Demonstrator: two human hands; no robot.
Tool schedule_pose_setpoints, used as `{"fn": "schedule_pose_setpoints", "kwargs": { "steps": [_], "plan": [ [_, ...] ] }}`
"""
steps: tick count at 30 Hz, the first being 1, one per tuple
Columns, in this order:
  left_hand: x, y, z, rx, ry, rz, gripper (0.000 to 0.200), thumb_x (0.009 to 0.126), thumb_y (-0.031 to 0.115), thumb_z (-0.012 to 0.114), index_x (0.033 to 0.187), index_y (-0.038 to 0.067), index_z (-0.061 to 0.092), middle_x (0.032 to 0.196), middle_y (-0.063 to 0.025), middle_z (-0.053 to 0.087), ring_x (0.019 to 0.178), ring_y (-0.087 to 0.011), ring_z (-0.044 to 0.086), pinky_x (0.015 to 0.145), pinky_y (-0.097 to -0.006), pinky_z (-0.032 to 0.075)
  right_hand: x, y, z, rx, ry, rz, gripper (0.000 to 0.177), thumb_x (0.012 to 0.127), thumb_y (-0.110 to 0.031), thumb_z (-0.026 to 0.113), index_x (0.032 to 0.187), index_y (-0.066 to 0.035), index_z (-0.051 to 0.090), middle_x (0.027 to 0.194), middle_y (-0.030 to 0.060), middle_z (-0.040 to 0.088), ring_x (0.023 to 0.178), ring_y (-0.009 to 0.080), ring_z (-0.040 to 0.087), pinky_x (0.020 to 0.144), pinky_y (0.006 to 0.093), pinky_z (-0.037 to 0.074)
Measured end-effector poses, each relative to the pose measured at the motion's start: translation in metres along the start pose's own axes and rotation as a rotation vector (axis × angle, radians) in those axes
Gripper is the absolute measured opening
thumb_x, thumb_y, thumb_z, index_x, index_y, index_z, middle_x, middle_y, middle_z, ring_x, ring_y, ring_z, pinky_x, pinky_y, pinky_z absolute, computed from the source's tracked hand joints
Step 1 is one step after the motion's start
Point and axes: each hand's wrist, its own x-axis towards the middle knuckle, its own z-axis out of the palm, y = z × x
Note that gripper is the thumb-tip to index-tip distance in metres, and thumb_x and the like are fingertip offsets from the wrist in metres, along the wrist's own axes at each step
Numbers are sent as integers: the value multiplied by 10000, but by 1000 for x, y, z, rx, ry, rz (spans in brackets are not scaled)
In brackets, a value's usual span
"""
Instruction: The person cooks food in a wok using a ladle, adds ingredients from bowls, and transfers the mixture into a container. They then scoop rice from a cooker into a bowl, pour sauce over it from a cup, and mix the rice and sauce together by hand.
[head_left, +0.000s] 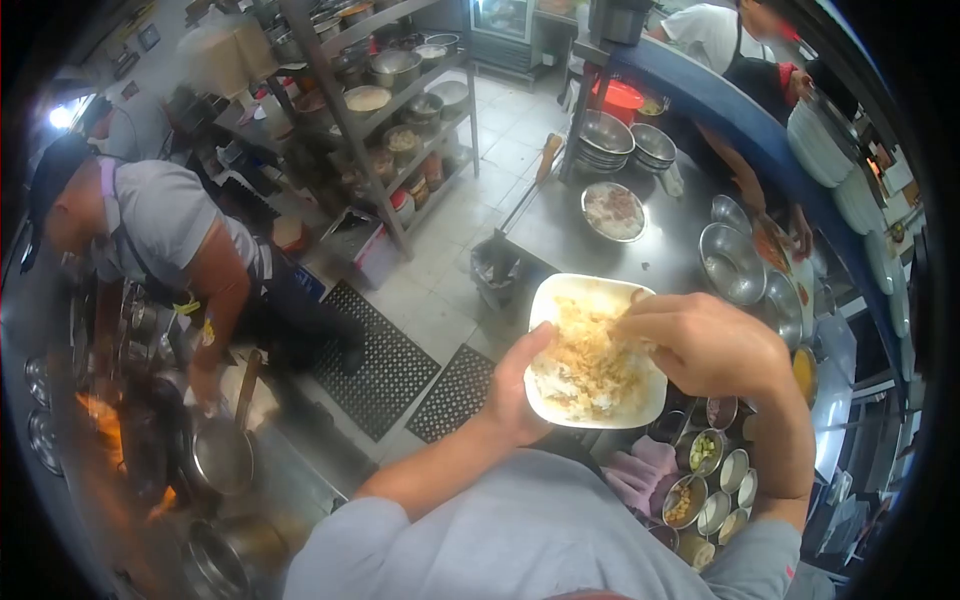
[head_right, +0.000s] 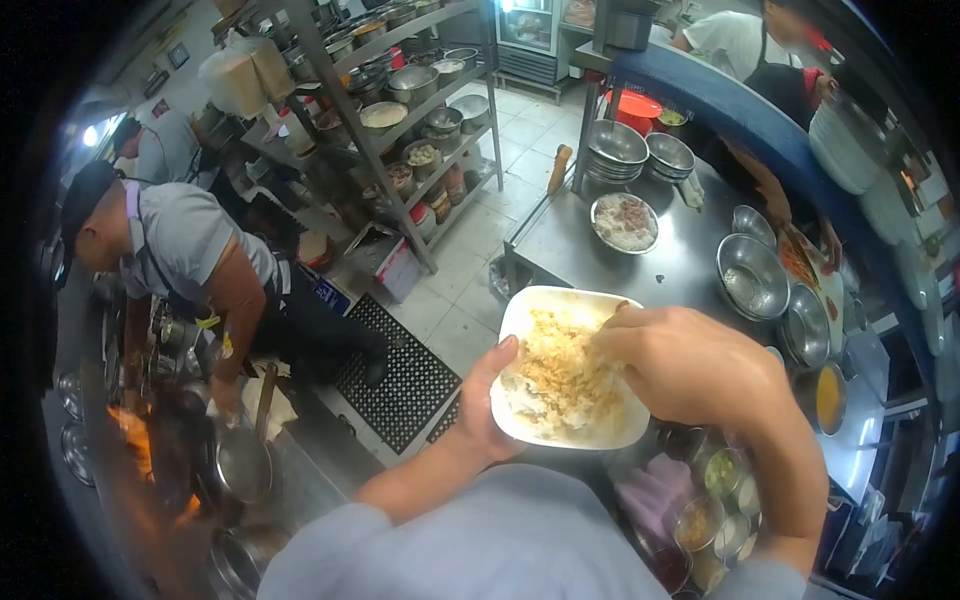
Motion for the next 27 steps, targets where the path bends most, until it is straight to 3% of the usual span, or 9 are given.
{"fn": "schedule_pose_setpoints", "kwargs": {
  "steps": [2,3,6,10,13,17,22,23,27],
  "plan": [
    [-1,2,-1,17,1,28,496,973,345,442,1351,25,412,1292,-137,536,1176,-266,536,1010,-413,422,-5,-5,-1,0,58,15,469,767,-124,662,1198,31,563,1132,197,603,1005,343,610,844,413,488],
    [-1,2,-1,26,1,42,498,975,351,440,1352,28,412,1295,-135,534,1181,-265,533,1012,-412,419,-1,1,14,-21,134,22,601,678,-200,778,1196,-13,538,1032,194,613,933,376,604,786,434,484],
    [1,0,-9,41,-9,57,510,977,368,437,1362,34,402,1304,-131,526,1186,-258,529,1015,-410,416,16,-3,28,-18,56,55,588,656,-196,779,1155,-2,538,984,199,597,920,385,598,782,438,482],
    [0,-2,-16,76,14,37,558,969,403,440,1384,35,376,1340,-153,502,1217,-300,511,1043,-448,402,34,9,48,-29,58,89,407,647,-104,728,1022,-10,602,894,170,606,848,391,605,739,443,493],
    [-2,-1,-19,46,-11,32,555,972,406,435,1384,39,377,1337,-144,503,1214,-289,512,1035,-436,407,28,10,36,127,239,-59,337,667,-44,690,999,-19,638,946,177,638,844,386,620,734,427,508],
    [-4,3,-14,45,-19,70,577,970,423,436,1391,35,370,1355,-152,485,1223,-300,501,1036,-439,404,17,11,18,171,223,-167,310,711,12,648,1015,-36,680,1018,162,672,854,344,652,773,382,522],
    [-9,7,-6,127,-52,105,684,956,518,381,1417,15,335,1376,-193,460,1225,-340,497,1031,-475,406,6,4,3,79,248,-118,186,768,-51,651,945,-48,706,856,153,680,789,347,651,721,414,513],
    [-11,7,-2,114,-48,115,693,953,529,371,1421,20,331,1388,-192,448,1236,-341,487,1035,-480,401,2,1,-4,39,296,-175,161,773,-69,652,906,13,691,817,180,671,765,347,659,698,410,518],
    [-20,5,9,105,-49,185,711,947,549,362,1436,36,314,1422,-188,409,1263,-341,460,1046,-488,387,-11,-16,-5,-105,-1,-77,563,707,-106,740,1200,53,520,1064,203,618,884,339,656,760,393,527]
  ]
}}
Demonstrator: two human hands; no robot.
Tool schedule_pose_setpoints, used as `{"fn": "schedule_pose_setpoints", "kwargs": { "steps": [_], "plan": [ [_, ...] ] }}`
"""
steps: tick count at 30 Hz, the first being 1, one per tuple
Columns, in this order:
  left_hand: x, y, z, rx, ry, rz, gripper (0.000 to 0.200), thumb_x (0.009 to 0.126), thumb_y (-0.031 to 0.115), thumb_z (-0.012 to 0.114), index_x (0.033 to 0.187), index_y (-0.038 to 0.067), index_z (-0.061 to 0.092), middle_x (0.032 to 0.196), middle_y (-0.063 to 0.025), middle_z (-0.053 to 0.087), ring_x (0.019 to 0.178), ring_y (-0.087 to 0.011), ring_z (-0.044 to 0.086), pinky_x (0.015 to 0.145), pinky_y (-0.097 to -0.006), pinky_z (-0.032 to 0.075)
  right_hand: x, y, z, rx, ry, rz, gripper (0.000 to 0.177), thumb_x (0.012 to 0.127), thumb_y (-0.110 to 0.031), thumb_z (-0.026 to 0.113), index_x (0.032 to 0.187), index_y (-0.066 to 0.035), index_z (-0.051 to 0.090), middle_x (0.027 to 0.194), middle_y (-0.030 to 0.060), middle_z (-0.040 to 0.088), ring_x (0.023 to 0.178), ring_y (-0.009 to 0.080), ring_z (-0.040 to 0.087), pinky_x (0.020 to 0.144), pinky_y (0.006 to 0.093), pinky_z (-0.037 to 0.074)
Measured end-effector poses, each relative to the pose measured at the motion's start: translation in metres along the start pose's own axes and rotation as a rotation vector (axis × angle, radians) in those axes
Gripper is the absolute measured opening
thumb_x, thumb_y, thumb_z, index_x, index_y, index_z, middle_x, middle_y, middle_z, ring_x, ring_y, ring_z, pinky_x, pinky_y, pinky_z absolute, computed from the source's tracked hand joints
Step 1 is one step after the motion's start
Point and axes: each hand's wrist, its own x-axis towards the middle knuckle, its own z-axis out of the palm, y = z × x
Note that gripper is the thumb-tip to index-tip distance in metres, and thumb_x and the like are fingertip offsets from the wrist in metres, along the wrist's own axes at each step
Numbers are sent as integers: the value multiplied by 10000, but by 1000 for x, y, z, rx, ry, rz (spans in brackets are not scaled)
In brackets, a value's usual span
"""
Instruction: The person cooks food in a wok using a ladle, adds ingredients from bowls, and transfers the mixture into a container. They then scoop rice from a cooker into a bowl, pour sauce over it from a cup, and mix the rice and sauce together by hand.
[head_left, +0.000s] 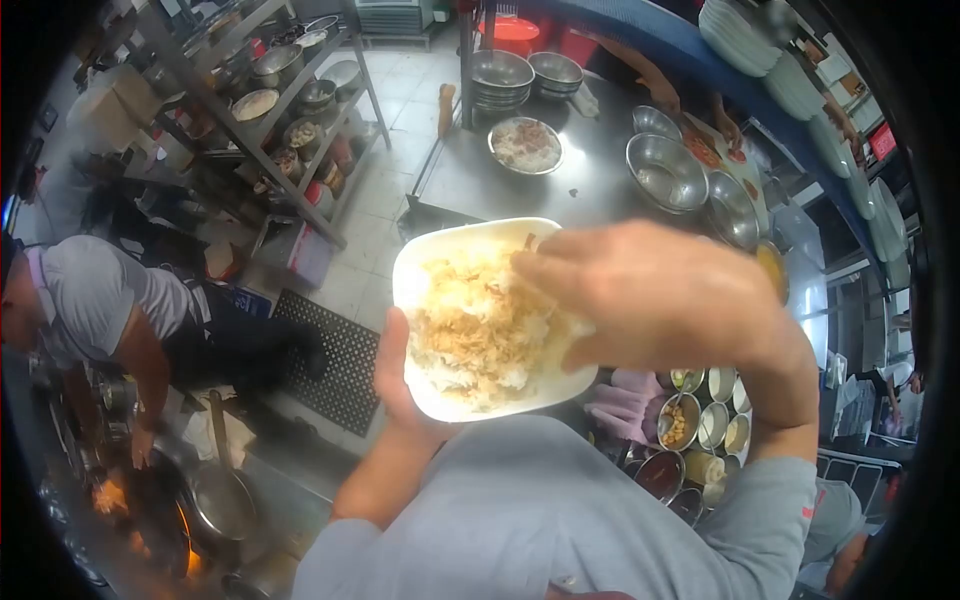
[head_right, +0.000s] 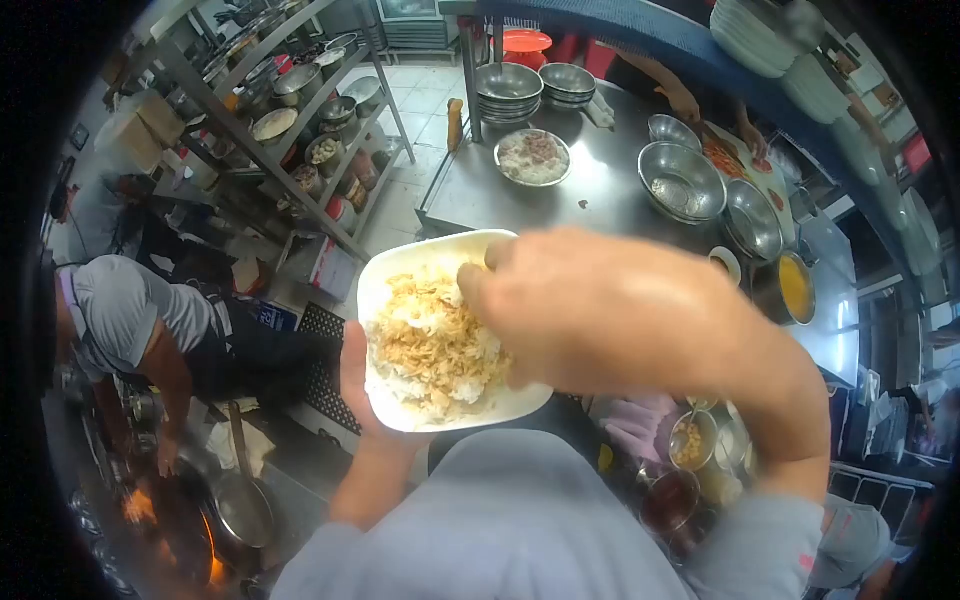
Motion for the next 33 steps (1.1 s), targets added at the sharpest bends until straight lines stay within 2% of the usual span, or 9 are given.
{"fn": "schedule_pose_setpoints", "kwargs": {
  "steps": [2,7,11,16,20,25,27,28,33],
  "plan": [
    [-2,0,3,1,-13,-17,709,948,545,364,1440,37,307,1428,-188,401,1265,-339,460,1047,-485,388,1,1,28,-32,180,-103,529,731,-112,717,1166,68,477,1053,233,583,909,366,635,761,408,519],
    [-11,-5,-6,58,30,-42,683,965,489,376,1438,7,275,1403,-194,415,1269,-340,450,1052,-462,383,18,-1,44,37,55,-12,349,764,-49,632,1086,25,519,966,215,570,859,400,618,720,433,508],
    [-19,-6,-5,19,57,-112,700,968,506,384,1435,-3,272,1385,-200,429,1262,-336,460,1051,-455,385,7,14,28,313,211,-107,337,728,-43,637,1057,20,596,938,200,650,849,377,638,714,416,516],
    [-47,6,-5,-40,-10,-257,805,936,571,425,1467,6,208,1463,-195,345,1315,-328,407,1073,-464,363,-8,-7,27,1097,83,76,349,788,-15,618,1136,3,600,988,121,659,929,156,629,818,307,504],
    [-74,17,-10,57,46,-418,995,816,707,510,1478,30,204,1474,-174,343,1329,-307,394,1089,-455,349,-20,-23,34,1593,111,-36,371,843,33,561,1203,99,503,1137,210,597,967,225,636,820,343,529],
    [-109,21,-9,174,60,-511,1016,805,724,503,1481,30,195,1478,-171,337,1335,-302,387,1093,-450,343,-28,-23,36,1399,-45,-560,391,891,-5,551,1267,81,484,1196,236,560,980,271,630,832,323,514],
    [-118,19,-6,195,67,-526,1025,800,730,501,1482,31,192,1479,-170,335,1337,-301,384,1095,-448,341,-26,-38,43,1370,116,-708,275,900,-20,571,1151,87,544,1090,235,588,878,271,631,746,316,516],
    [-118,18,-6,196,68,-528,1029,798,734,500,1483,31,190,1480,-170,334,1338,-300,382,1096,-447,339,-27,-60,54,1467,320,-698,183,897,-28,588,1024,104,600,983,230,620,785,261,632,667,318,522],
    [-114,13,-5,186,60,-491,1050,787,750,493,1486,32,181,1484,-167,328,1344,-295,375,1100,-442,333,-29,-31,-7,1029,191,-552,212,858,1,605,1062,47,637,1024,173,619,881,245,612,734,351,487]
  ]
}}
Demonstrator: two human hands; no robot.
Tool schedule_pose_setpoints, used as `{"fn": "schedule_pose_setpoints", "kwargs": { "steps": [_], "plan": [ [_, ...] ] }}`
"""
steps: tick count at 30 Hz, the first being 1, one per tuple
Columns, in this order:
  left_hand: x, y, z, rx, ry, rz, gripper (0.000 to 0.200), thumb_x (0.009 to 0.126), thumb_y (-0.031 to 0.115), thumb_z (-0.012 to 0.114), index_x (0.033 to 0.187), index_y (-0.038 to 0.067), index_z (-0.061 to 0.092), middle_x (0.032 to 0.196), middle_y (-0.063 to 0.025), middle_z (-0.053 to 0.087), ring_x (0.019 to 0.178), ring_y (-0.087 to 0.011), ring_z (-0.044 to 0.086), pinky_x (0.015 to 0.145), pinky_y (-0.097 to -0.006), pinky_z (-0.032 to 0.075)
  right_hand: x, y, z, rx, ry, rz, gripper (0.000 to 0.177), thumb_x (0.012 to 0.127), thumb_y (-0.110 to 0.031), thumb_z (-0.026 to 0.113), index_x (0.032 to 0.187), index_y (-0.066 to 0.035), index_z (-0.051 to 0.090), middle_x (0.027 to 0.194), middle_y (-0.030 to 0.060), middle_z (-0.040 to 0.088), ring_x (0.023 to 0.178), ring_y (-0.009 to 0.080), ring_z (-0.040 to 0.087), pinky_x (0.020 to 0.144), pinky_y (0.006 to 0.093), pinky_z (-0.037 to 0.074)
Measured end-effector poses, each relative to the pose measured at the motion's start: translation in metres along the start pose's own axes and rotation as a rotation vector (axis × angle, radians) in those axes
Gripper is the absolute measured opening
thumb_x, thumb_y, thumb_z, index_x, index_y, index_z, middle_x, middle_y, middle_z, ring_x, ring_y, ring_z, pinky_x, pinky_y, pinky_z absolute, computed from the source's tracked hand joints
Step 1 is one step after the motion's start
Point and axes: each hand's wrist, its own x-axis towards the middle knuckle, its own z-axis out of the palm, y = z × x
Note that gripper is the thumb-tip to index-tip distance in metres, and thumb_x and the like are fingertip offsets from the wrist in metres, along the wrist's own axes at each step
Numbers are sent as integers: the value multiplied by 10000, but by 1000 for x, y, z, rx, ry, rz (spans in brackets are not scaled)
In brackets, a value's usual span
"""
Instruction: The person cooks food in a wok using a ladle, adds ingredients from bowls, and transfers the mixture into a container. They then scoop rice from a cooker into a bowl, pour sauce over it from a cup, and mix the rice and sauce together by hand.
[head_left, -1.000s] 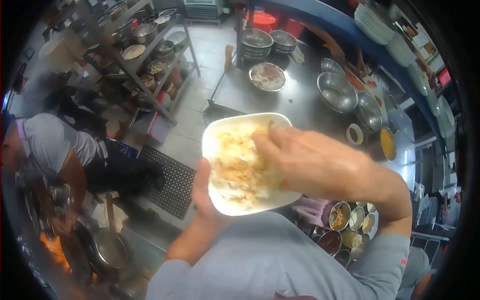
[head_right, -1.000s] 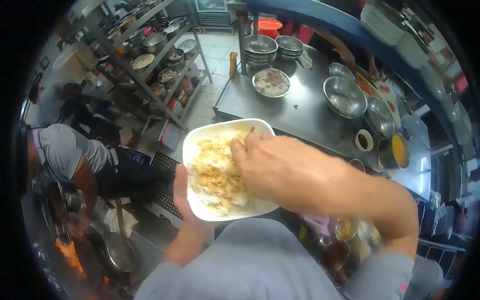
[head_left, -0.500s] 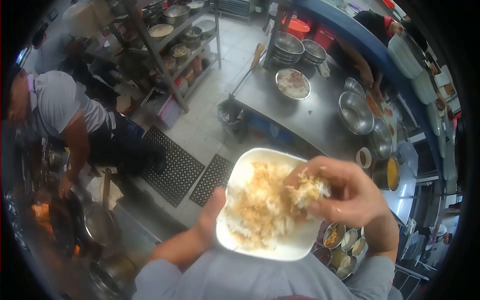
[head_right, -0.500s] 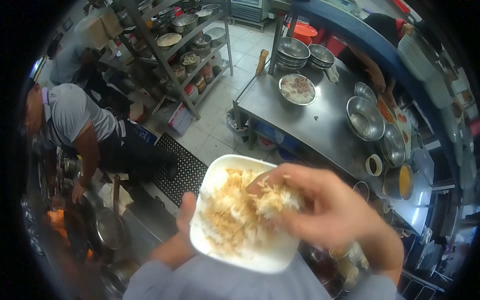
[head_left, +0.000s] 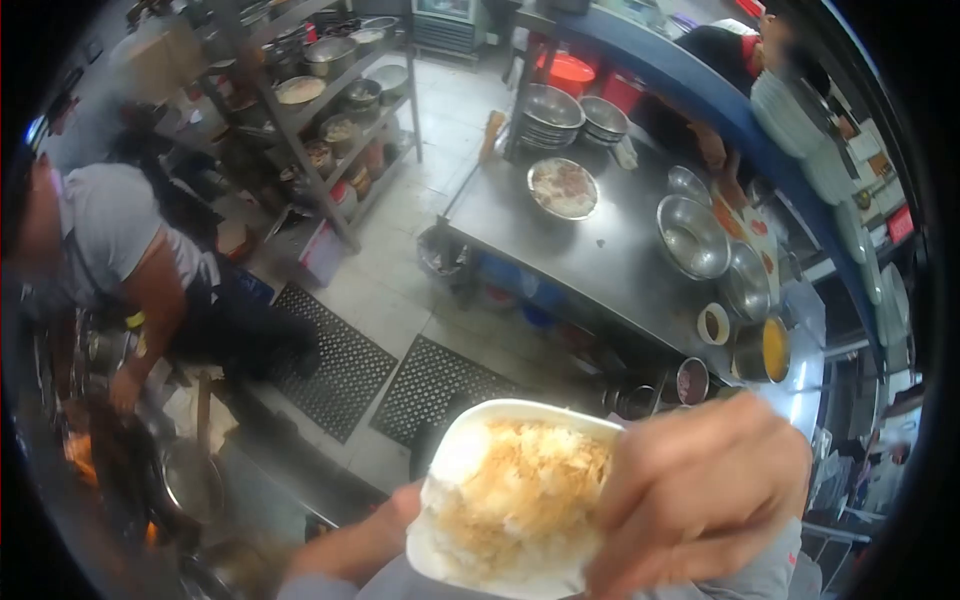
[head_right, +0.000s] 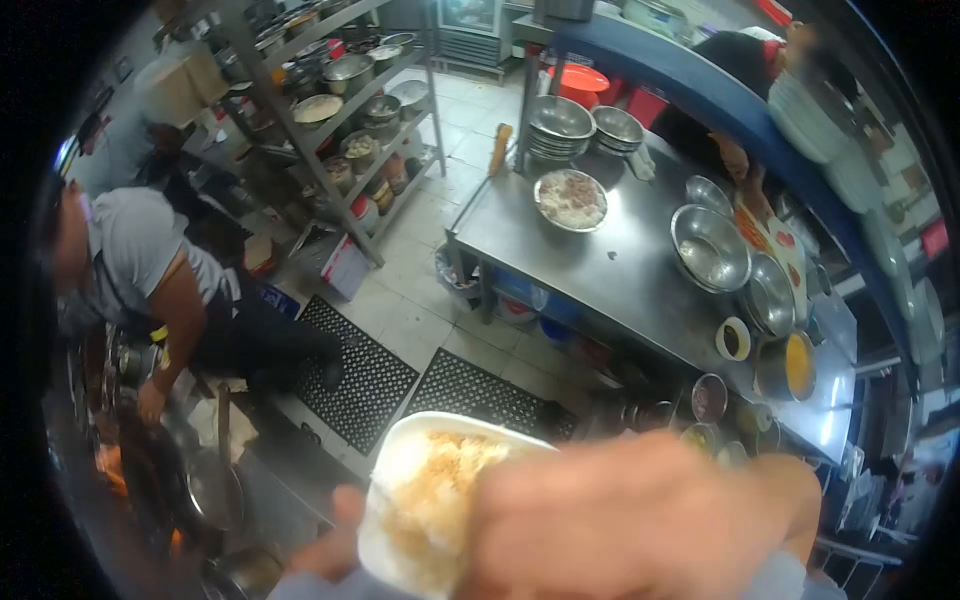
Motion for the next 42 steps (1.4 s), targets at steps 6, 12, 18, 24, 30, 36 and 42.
{"fn": "schedule_pose_setpoints", "kwargs": {
  "steps": [6,12,18,24,30,36,42],
  "plan": [
    [36,6,2,-137,-82,101,1042,798,754,467,1490,34,168,1495,-167,306,1356,-295,355,1109,-436,317,7,12,10,-633,-56,-66,408,575,14,666,980,-30,674,932,70,645,785,247,609,642,315,487],
    [70,3,-8,-224,-91,223,860,905,697,284,1487,67,211,1476,-155,337,1346,-310,361,1116,-448,288,8,31,12,-808,-155,30,402,654,-75,635,1048,1,606,1015,133,606,905,279,580,785,359,482],
    [100,13,-28,-154,-70,343,732,967,613,229,1448,63,290,1408,-144,409,1298,-278,423,1074,-418,363,25,84,43,-940,99,83,367,749,-171,736,1094,-99,632,1182,116,572,1046,321,573,856,402,486],
    [106,24,-38,-89,-58,440,702,982,583,255,1398,28,359,1337,-120,481,1218,-231,499,1029,-378,409,12,116,36,-905,165,240,201,758,-88,689,956,-63,668,1032,114,642,919,320,624,794,395,516],
    [112,23,-48,-160,-158,397,674,980,577,286,1394,52,367,1326,-123,487,1213,-238,505,1017,-386,419,24,119,25,-845,244,149,330,757,-194,747,1036,-58,634,1086,157,640,990,328,616,835,380,502],
    [118,23,-51,-83,-64,419,664,968,595,306,1386,83,376,1328,-134,482,1245,-260,480,1025,-406,415,47,145,41,-967,77,195,401,720,-244,732,1045,-59,586,1023,180,605,989,364,567,859,447,450],
    [110,24,-45,-62,18,410,699,956,611,305,1419,88,330,1378,-146,438,1261,-299,464,1041,-460,401,50,156,39,-893,116,153,248,721,-140,672,942,-56,598,903,149,607,898,339,584,808,427,466]
  ]
}}
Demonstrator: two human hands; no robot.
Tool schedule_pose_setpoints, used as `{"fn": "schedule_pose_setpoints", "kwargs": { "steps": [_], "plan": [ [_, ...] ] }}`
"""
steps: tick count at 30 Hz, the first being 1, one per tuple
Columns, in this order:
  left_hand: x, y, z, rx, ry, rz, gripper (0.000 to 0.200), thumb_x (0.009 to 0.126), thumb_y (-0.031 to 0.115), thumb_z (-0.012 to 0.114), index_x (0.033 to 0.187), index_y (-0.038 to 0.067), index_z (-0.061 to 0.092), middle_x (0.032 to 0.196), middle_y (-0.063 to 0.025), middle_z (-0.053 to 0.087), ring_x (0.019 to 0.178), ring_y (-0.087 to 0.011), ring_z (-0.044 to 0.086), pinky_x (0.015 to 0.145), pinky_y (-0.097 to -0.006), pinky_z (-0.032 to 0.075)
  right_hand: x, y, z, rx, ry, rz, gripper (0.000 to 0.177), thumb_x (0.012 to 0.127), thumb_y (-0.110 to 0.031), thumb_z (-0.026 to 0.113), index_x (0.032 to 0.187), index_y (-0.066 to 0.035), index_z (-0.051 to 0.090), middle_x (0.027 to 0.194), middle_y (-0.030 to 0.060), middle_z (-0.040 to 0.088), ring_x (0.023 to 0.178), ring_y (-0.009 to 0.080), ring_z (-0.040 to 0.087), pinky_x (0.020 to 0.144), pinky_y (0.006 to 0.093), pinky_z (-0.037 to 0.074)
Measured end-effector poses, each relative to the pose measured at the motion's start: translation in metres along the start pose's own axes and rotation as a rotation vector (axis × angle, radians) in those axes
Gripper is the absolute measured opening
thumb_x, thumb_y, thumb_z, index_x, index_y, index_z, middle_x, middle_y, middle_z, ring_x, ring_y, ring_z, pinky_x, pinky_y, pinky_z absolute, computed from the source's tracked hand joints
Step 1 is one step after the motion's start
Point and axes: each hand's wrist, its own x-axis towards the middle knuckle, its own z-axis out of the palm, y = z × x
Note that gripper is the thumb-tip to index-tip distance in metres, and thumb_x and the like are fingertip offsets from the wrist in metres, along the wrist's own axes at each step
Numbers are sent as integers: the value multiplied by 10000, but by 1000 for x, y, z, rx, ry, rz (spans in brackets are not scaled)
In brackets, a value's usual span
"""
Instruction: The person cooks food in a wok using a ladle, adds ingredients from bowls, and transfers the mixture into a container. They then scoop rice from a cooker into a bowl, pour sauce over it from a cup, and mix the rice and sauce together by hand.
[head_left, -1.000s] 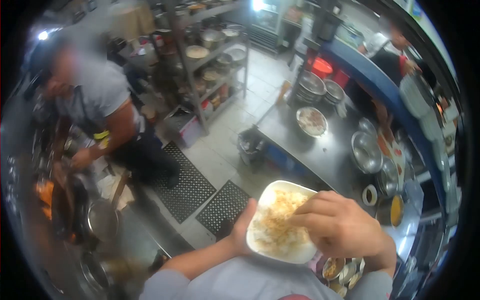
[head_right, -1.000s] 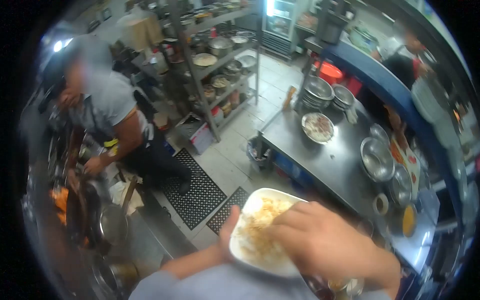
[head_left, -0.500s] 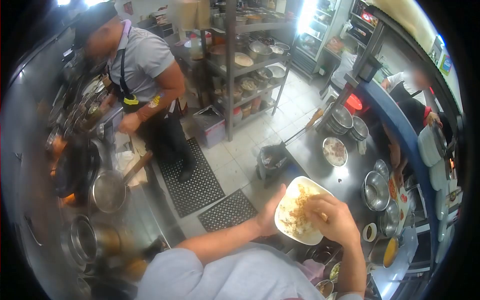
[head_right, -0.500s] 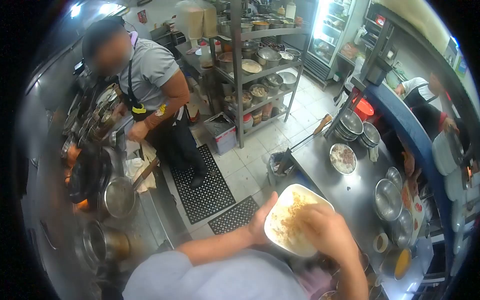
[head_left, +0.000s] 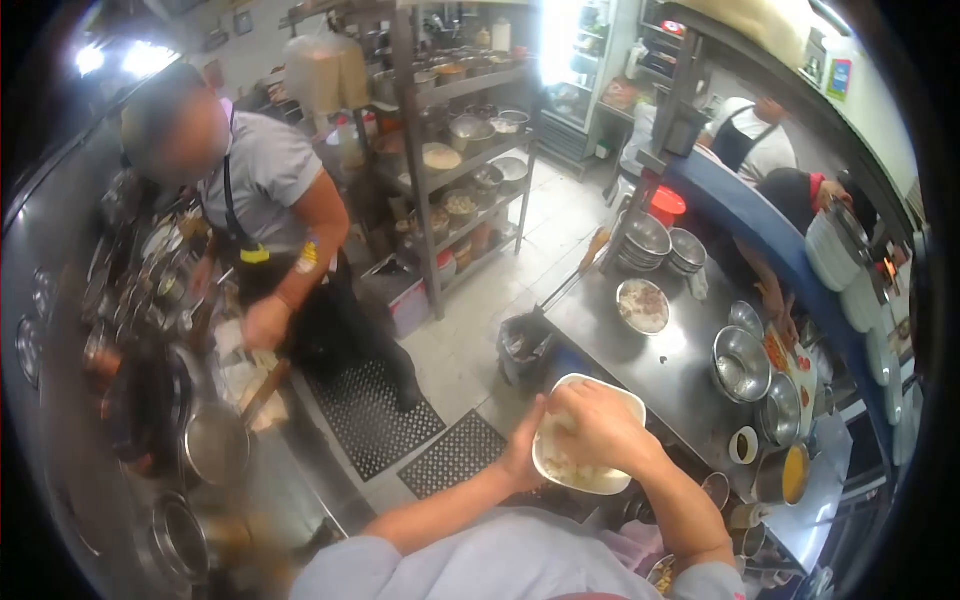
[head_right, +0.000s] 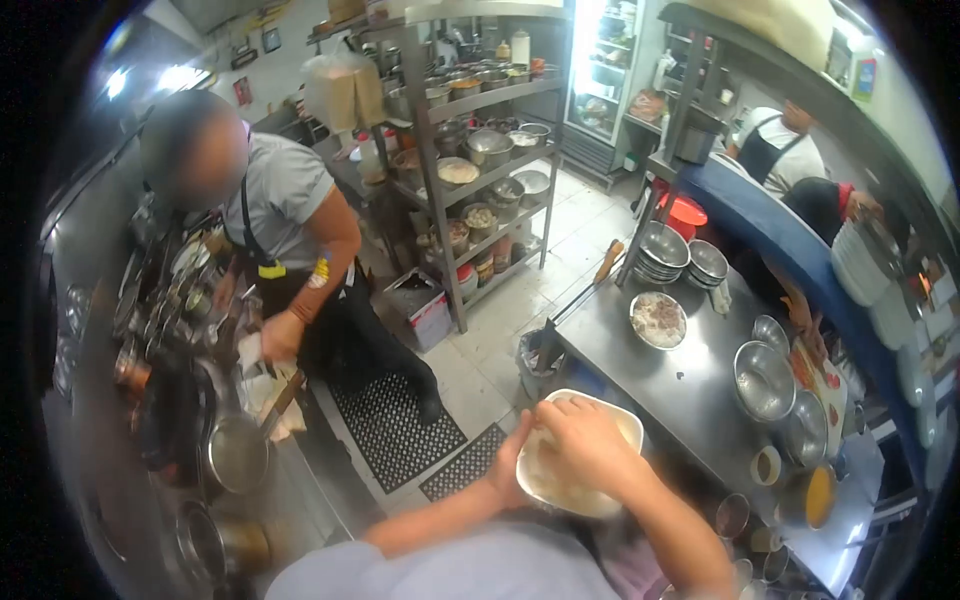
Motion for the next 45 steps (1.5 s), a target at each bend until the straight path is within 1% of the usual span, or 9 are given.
{"fn": "schedule_pose_setpoints", "kwargs": {
  "steps": [5,17,26,29,33,36,40,44,45],
  "plan": [
    [-5,-2,-13,-122,-93,-29,696,967,568,320,1447,65,279,1406,-165,403,1286,-325,432,1066,-478,365,-23,2,-27,94,15,-40,248,761,-75,653,1006,-56,681,1043,125,654,968,314,618,834,387,503],
    [-2,-22,-22,-94,-41,-152,708,957,568,326,1446,58,290,1416,-179,404,1278,-363,437,1058,-515,361,-56,17,-14,48,-5,156,205,780,-120,644,974,-55,663,905,132,658,874,303,594,797,390,472],
    [4,-35,-19,-100,-94,-199,712,954,566,325,1458,67,266,1438,-180,377,1307,-363,404,1074,-521,335,-71,18,-25,193,111,111,173,791,-59,604,956,-50,658,911,104,641,918,309,584,793,394,487],
    [4,-35,-15,-120,-112,-207,702,958,550,337,1454,58,267,1435,-179,381,1303,-353,413,1078,-504,337,-70,6,-38,300,265,269,214,765,-6,584,959,-47,665,949,99,650,966,297,580,833,392,482],
    [6,-35,-15,-144,-120,-195,693,964,524,372,1443,33,271,1418,-181,398,1292,-332,431,1074,-472,356,-71,20,-23,54,125,-17,268,693,81,559,906,-41,667,947,86,658,875,270,616,767,363,509],
    [3,-35,-12,-124,-97,-154,691,963,518,383,1436,25,281,1412,-180,406,1288,-325,436,1073,-459,359,-72,7,-43,274,331,182,257,706,70,550,904,-39,670,937,72,661,925,261,603,794,367,502],
    [4,-35,-20,-120,-68,-135,665,968,493,386,1425,19,301,1401,-182,417,1270,-318,450,1059,-451,375,-70,14,-25,110,68,58,211,741,49,599,924,-28,669,904,78,655,906,262,587,795,383,490],
    [-1,-36,-16,-96,54,-158,694,922,498,407,1407,8,326,1368,-182,451,1232,-325,477,1024,-447,407,-73,5,-31,312,236,269,205,754,-58,644,955,-66,680,876,94,652,917,297,587,781,389,487],
    [-3,-35,-14,-33,114,-165,711,893,500,423,1406,16,332,1353,-179,466,1221,-323,488,1015,-441,414,-73,13,-17,188,186,130,227,763,-116,646,985,-76,672,928,115,643,939,307,589,760,390,488]
  ]
}}
